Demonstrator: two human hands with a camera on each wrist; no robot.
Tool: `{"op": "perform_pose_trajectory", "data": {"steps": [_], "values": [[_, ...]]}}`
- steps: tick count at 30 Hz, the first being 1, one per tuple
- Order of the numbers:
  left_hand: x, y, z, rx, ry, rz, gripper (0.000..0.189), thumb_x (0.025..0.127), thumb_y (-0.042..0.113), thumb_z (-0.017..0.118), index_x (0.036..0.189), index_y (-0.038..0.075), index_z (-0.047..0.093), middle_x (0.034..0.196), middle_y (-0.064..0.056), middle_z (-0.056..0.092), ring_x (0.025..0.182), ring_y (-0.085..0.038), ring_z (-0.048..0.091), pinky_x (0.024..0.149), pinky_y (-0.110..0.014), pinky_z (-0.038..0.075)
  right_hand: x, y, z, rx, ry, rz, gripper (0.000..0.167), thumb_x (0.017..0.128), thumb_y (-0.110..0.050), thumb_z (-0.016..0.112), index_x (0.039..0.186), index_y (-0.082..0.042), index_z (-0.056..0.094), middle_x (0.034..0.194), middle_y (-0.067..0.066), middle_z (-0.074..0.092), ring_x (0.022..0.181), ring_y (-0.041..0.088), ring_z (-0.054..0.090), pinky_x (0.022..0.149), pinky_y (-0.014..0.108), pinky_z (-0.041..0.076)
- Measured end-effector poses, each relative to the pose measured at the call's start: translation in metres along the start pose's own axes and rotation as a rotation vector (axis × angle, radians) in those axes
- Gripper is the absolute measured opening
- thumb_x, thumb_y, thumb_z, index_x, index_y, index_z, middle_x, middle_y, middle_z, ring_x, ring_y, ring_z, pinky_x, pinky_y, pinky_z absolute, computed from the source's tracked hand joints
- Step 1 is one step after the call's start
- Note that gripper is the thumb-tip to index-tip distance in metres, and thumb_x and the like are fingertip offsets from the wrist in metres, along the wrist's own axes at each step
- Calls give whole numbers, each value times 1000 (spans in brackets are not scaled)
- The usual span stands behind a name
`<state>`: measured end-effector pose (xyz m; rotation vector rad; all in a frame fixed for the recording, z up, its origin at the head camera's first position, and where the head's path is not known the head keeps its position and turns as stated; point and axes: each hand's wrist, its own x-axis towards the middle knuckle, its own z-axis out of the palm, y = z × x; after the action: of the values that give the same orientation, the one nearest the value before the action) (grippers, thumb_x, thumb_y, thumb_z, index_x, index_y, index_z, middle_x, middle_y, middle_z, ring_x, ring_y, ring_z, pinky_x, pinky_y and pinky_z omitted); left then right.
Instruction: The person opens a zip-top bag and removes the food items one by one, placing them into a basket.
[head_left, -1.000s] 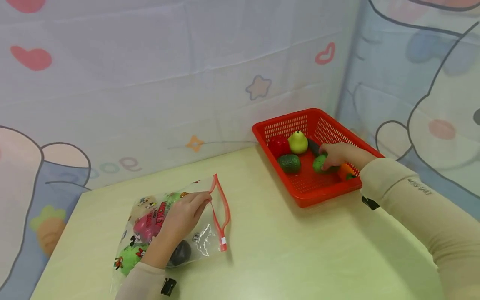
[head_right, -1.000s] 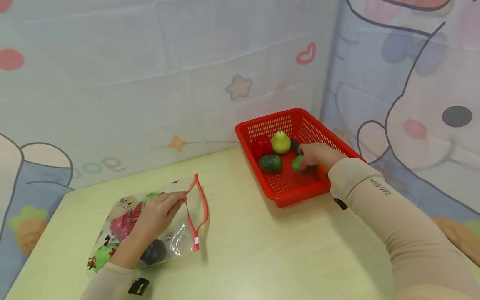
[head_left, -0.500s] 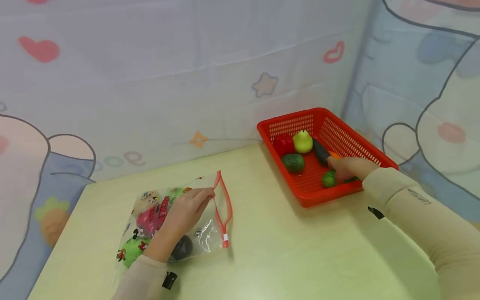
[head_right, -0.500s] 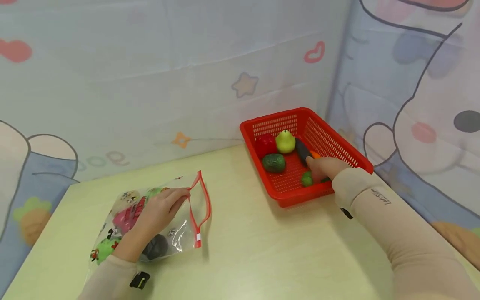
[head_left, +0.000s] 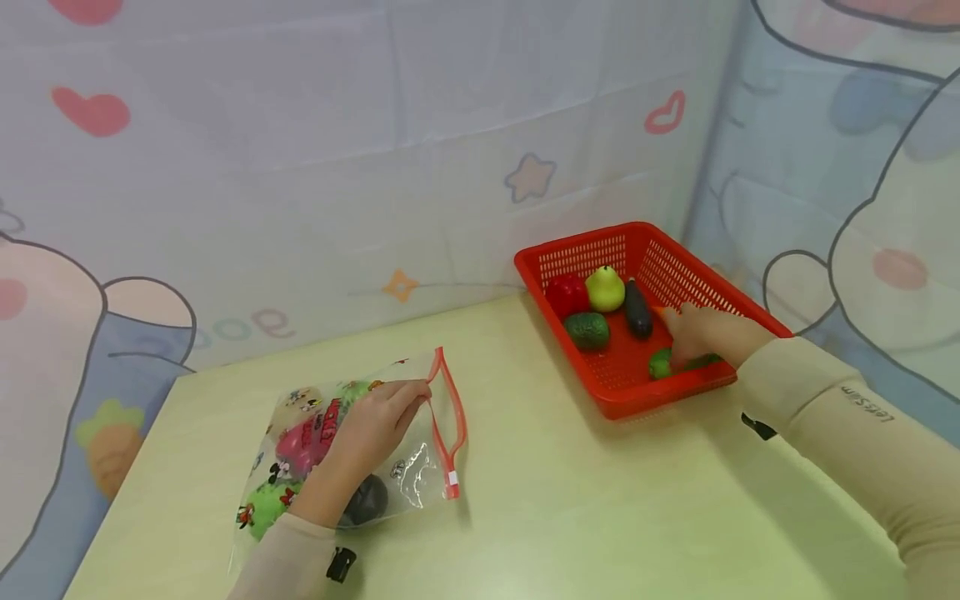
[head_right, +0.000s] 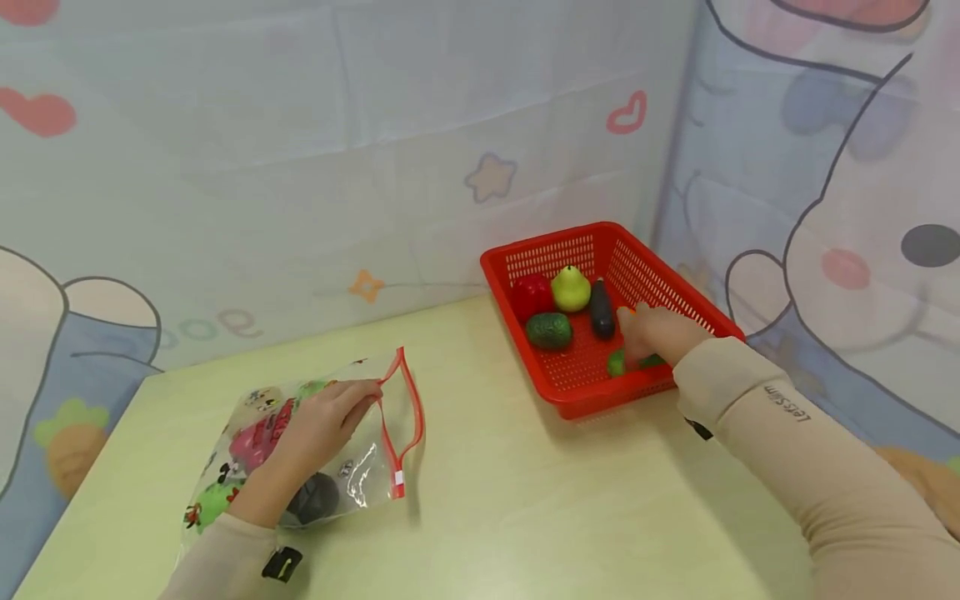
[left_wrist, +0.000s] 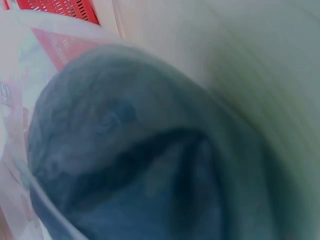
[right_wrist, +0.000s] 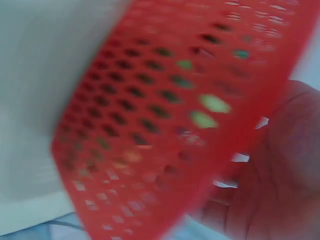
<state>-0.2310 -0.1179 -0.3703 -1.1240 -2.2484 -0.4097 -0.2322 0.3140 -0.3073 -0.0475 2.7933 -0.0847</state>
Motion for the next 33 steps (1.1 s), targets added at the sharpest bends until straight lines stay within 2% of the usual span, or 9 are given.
{"op": "perform_pose_trajectory", "data": {"steps": [3, 8, 11, 13, 18, 23, 27, 30, 33], "values": [[-1, -1, -1, 6, -3, -6, 24, 76, 4, 71, 98, 11, 64, 94, -3, 69, 85, -20, 66, 71, -33, 56, -3, -13, -10, -23, 136, -87, 84, 79, -32, 71, 137, 9, 25, 130, 37, 34, 114, 53, 41, 94, 61, 38], [-2, -2, -3, 14, 0, -3, 22, 78, 5, 71, 98, 11, 64, 94, -3, 69, 85, -20, 66, 70, -32, 55, -14, -50, -23, -15, 295, -263, 78, 85, -28, 65, 139, 8, 23, 129, 33, 34, 111, 49, 44, 95, 56, 41], [-2, -2, -4, 9, 0, -6, 23, 77, 4, 70, 98, 10, 64, 94, -4, 69, 85, -21, 66, 70, -33, 56, -20, -82, -20, -16, 355, -393, 67, 86, -25, 64, 136, 6, 31, 126, 26, 40, 109, 38, 49, 94, 48, 45], [-2, -2, -5, 12, -2, -6, 24, 77, 3, 71, 98, 11, 64, 94, -4, 69, 85, -20, 66, 70, -33, 56, -24, -106, -15, -18, 354, -480, 58, 87, -23, 62, 132, 4, 38, 124, 22, 45, 107, 32, 52, 93, 43, 48], [0, -2, -5, 16, 0, 0, 23, 78, 4, 70, 99, 10, 64, 94, -3, 69, 85, -20, 67, 70, -32, 56, -25, -163, 10, 7, 224, -644, 36, 90, -18, 59, 123, -5, 52, 116, 10, 56, 102, 22, 56, 91, 34, 49], [5, -3, -5, 14, 8, -3, 21, 80, 6, 69, 99, 11, 63, 93, -3, 69, 83, -20, 66, 68, -32, 55, 5, -200, 42, 56, 198, -801, 24, 90, -12, 56, 113, -7, 59, 108, 7, 61, 99, 20, 58, 90, 32, 48], [6, -2, -5, 19, 6, -16, 22, 80, 6, 69, 100, 13, 63, 92, -3, 69, 79, -20, 66, 65, -31, 55, 39, -219, 65, 234, 111, -810, 24, 91, -16, 56, 113, -6, 59, 108, 6, 63, 99, 18, 58, 91, 29, 47], [4, -2, -5, 25, 16, -22, 22, 79, 5, 69, 99, 13, 63, 92, -4, 69, 79, -20, 66, 64, -31, 55, 58, -232, 80, 444, -22, -760, 23, 91, -17, 55, 113, -9, 58, 108, 3, 63, 100, 15, 57, 88, 24, 47], [1, 0, -3, 24, 23, -29, 21, 80, 5, 68, 99, 13, 62, 91, -3, 68, 79, -20, 66, 63, -31, 55, 63, -245, 94, 597, -160, -818, 26, 91, -12, 52, 116, -7, 57, 110, 6, 62, 101, 13, 55, 88, 20, 44]]}}
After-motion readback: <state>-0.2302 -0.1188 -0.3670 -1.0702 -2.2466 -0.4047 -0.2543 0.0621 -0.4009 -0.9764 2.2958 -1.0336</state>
